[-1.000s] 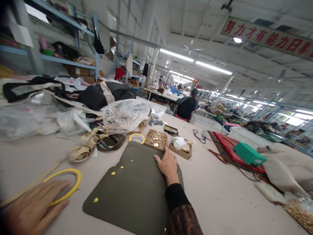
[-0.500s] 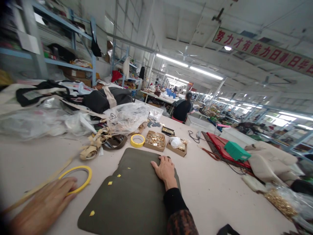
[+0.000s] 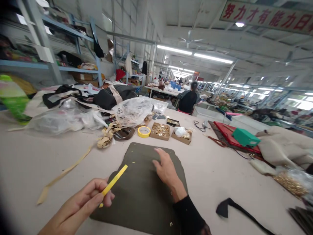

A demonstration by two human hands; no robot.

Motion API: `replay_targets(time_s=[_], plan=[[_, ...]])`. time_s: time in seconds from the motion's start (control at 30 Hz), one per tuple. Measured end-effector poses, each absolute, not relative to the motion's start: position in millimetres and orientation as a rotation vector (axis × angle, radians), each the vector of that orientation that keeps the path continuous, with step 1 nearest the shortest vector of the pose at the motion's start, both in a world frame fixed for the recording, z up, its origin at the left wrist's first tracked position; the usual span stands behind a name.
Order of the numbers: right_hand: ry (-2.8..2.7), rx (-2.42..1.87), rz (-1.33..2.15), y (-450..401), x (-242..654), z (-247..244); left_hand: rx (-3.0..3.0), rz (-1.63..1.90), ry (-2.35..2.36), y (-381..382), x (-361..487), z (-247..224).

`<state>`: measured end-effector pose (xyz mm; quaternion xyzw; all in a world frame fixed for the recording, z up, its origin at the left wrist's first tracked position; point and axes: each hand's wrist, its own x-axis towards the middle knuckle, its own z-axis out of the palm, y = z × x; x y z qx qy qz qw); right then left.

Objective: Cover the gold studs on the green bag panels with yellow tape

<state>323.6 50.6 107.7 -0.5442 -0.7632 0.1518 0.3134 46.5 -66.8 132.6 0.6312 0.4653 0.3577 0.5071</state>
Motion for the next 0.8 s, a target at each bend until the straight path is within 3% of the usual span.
replay_targets(time_s=[0.07, 0.17, 0.5, 0.8], plan=[[-2.047, -1.147, 0.669, 15, 313, 125, 1.426, 0.858, 0.968, -77, 59, 127], [-2.206, -0.980, 0.670, -37, 305, 140, 1.313, 0.823, 0.804, -92, 79, 123], [-2.102, -1.274, 0.564, -114, 325, 111, 1.297, 0.594, 0.802, -117, 130, 125], [-1.905, -1.109, 0.509, -159, 343, 131, 1.962, 0.563, 1.021, -130, 141, 134]])
